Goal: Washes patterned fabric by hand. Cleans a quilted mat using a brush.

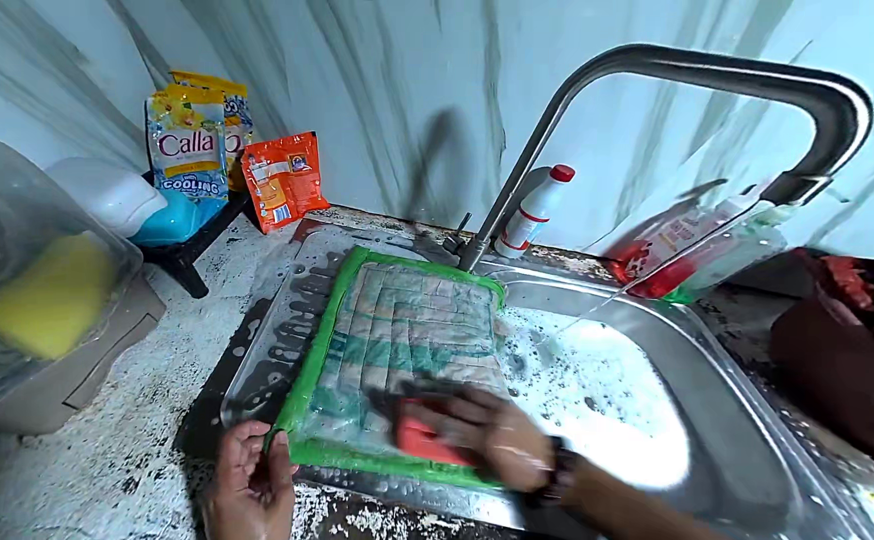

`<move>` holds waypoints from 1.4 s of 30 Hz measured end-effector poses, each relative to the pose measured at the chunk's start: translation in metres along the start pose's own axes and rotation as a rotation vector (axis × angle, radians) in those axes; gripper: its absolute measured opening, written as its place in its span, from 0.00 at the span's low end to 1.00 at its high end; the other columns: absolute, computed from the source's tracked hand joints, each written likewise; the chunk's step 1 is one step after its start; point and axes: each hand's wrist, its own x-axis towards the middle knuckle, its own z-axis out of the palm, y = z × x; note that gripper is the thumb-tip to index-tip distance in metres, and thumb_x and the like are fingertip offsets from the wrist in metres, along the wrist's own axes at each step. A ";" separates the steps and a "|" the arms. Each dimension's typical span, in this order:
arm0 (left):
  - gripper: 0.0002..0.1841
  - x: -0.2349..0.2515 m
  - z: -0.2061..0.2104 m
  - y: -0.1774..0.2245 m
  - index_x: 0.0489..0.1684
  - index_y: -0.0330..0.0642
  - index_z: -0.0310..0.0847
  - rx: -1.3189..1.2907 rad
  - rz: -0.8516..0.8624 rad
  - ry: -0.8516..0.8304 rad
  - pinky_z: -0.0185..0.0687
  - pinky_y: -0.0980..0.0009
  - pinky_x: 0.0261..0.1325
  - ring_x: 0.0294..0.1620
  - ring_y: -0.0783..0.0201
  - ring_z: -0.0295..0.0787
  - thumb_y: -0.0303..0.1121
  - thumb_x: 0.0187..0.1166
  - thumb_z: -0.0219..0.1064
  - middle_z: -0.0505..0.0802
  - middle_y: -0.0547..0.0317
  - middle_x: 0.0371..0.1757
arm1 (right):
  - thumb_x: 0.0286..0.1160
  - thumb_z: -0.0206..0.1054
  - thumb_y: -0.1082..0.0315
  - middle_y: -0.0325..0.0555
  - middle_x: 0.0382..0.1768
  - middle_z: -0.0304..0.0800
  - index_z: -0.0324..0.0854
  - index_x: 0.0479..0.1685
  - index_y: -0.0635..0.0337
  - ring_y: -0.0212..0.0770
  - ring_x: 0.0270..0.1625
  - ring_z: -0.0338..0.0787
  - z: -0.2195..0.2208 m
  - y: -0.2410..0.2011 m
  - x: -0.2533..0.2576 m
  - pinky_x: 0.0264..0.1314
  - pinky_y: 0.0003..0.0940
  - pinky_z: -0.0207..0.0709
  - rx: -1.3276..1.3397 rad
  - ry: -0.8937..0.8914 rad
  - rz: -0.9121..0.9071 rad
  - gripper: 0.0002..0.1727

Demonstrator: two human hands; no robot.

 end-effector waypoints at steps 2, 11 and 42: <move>0.14 -0.001 0.001 0.000 0.55 0.18 0.73 0.012 -0.015 -0.008 0.84 0.82 0.31 0.25 0.81 0.83 0.21 0.77 0.65 0.85 0.55 0.32 | 0.93 0.49 0.53 0.47 0.60 0.93 0.79 0.76 0.40 0.49 0.53 0.93 -0.030 0.042 -0.060 0.54 0.40 0.86 -0.067 0.011 -0.074 0.22; 0.18 0.002 -0.004 -0.001 0.60 0.17 0.71 0.001 -0.027 0.000 0.87 0.81 0.31 0.26 0.79 0.85 0.20 0.77 0.65 0.85 0.53 0.33 | 0.84 0.60 0.68 0.54 0.70 0.88 0.77 0.82 0.43 0.64 0.70 0.87 0.030 -0.069 0.089 0.63 0.61 0.83 0.193 -0.183 0.227 0.26; 0.24 -0.001 0.002 -0.003 0.59 0.13 0.60 -0.097 0.007 0.059 0.85 0.82 0.30 0.25 0.80 0.85 0.14 0.67 0.67 0.85 0.49 0.38 | 0.84 0.65 0.64 0.71 0.80 0.72 0.61 0.92 0.50 0.79 0.76 0.74 0.016 0.051 0.153 0.64 0.76 0.74 -0.014 -0.359 0.646 0.35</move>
